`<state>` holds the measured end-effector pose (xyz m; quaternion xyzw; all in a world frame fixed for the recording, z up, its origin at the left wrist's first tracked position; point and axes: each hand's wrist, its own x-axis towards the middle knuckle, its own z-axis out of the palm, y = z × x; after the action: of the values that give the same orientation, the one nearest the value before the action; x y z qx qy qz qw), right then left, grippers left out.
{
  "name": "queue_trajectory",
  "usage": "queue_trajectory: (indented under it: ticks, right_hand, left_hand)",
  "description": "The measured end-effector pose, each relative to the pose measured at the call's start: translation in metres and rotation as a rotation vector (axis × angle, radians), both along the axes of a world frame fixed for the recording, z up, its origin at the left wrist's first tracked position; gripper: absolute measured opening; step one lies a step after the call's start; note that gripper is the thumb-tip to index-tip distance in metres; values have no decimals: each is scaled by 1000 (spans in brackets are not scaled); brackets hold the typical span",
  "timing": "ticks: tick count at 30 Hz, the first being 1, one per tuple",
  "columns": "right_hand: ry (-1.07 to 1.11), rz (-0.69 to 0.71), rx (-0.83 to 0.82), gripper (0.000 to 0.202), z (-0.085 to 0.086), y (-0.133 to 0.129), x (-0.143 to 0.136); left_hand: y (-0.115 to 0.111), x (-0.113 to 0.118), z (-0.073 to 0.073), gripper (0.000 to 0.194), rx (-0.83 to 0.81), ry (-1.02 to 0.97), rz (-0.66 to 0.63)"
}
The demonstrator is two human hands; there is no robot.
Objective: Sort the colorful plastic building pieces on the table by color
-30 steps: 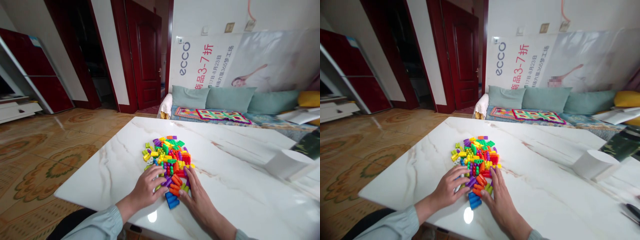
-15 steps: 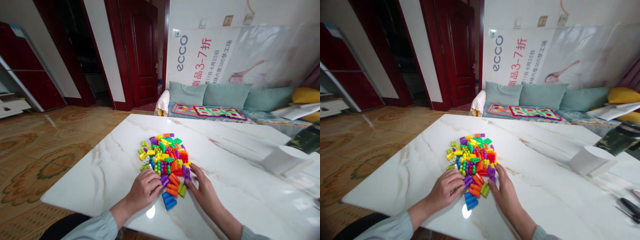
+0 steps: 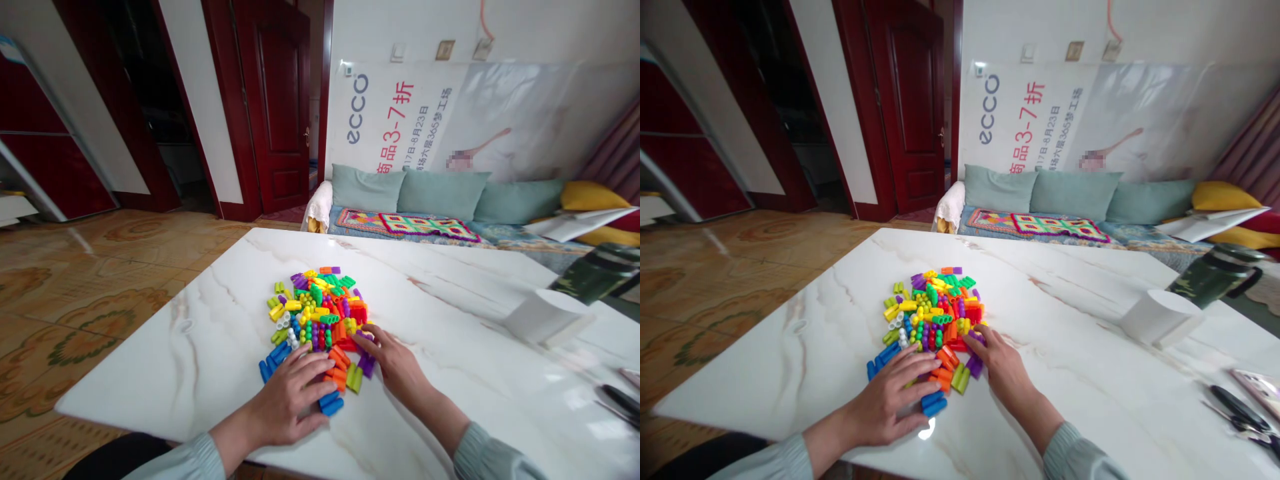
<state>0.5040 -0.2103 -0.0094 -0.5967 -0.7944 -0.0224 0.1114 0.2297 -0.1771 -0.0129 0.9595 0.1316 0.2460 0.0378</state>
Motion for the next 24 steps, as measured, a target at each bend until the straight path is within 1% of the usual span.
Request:
queue_trajectory:
  ticks: [5, 8, 11, 13, 15, 17, 19, 20, 22, 24]
  right_hand:
    - [31, 39, 14, 61, 1, 0, -1]
    - [68, 57, 56, 49, 0, -1, -3]
    - [201, 40, 120, 36, -4, -1, -4]
    - [390, -35, 188, 31, -8, 2, -4]
    - [648, -183, 256, 34, -14, 8, -2]
    - [940, -330, 288, 42, -20, 17, 3]
    - [1204, -426, 282, 51, -27, 27, 11]
    - [1295, -459, 275, 54, -30, 33, 16]
    - [1364, -525, 261, 58, -35, 43, 25]
    - [1314, -580, 255, 60, -38, 54, 31]
  left_hand:
    - [2, 0, -2, 46, -24, 33, -2]
    - [2, 0, -3, 47, -24, 40, 13]
    - [2, -1, -4, 48, 6, 39, 19]
    - [2, -4, -3, 58, 40, 28, 27]
    - [3, -7, 0, 75, 66, 1, 82]
    - [3, -9, 1, 94, 55, -7, 204]
    - [1, -9, 0, 110, 13, 29, 341]
    - [-1, -9, -2, 116, -12, 61, 388]
    - [-4, -7, -6, 120, -50, 121, 444]
    - [-6, -5, -11, 120, -71, 154, 483]
